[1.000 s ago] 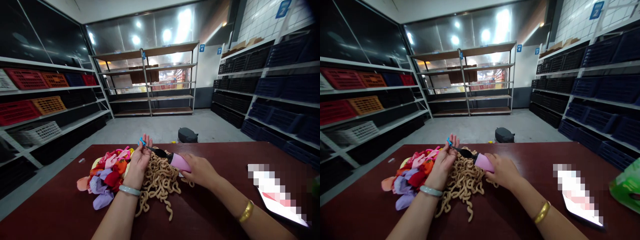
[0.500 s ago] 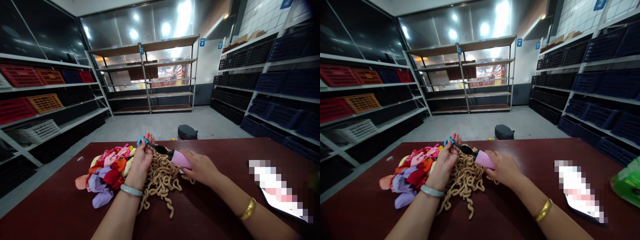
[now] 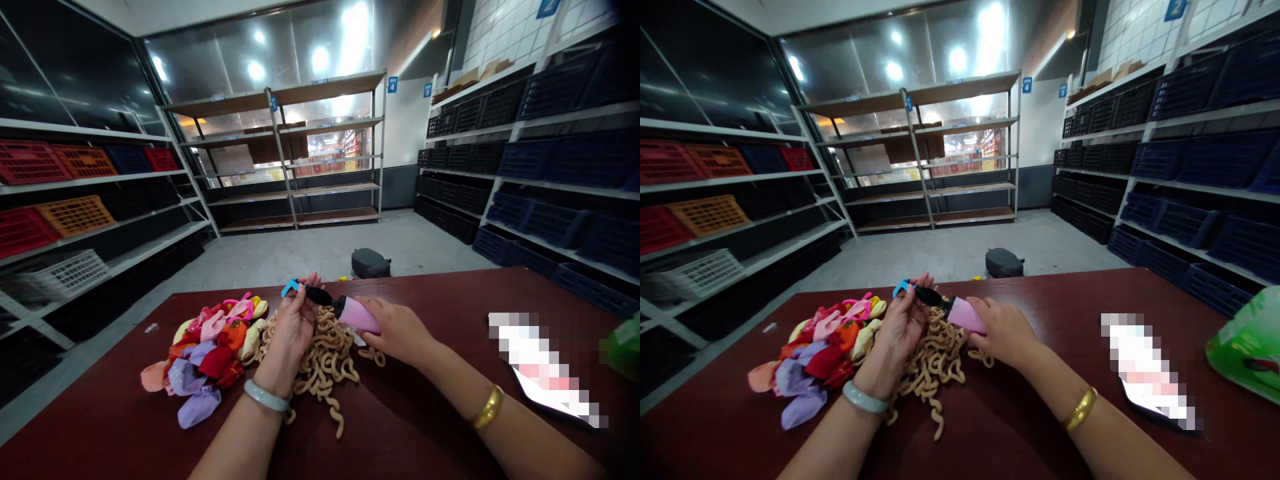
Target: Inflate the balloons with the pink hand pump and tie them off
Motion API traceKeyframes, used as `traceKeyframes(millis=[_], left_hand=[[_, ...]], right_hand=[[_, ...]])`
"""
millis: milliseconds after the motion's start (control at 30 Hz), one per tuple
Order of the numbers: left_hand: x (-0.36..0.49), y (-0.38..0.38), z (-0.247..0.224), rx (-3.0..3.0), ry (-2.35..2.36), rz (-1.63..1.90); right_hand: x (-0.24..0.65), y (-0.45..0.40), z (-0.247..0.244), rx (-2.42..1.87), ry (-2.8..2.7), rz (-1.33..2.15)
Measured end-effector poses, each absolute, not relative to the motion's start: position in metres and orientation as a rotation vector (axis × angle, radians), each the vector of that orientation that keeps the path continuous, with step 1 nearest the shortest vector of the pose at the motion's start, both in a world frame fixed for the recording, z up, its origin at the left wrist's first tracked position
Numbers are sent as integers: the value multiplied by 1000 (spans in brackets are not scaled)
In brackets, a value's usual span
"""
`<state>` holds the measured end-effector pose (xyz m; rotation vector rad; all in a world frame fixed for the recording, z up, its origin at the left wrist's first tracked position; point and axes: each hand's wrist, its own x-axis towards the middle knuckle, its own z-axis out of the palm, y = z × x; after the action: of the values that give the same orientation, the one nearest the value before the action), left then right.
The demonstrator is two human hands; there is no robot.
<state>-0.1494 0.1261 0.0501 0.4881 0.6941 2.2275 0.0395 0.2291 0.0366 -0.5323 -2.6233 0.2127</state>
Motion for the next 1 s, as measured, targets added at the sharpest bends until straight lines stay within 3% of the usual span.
traceKeyframes(millis=[467, 1000], left_hand=[[-140, 120, 54, 523, 908, 2080], [-136, 118, 63, 472, 565, 2113]], right_hand=[[43, 236, 37, -514, -2606, 168], [41, 229, 42, -500, -2596, 201]])
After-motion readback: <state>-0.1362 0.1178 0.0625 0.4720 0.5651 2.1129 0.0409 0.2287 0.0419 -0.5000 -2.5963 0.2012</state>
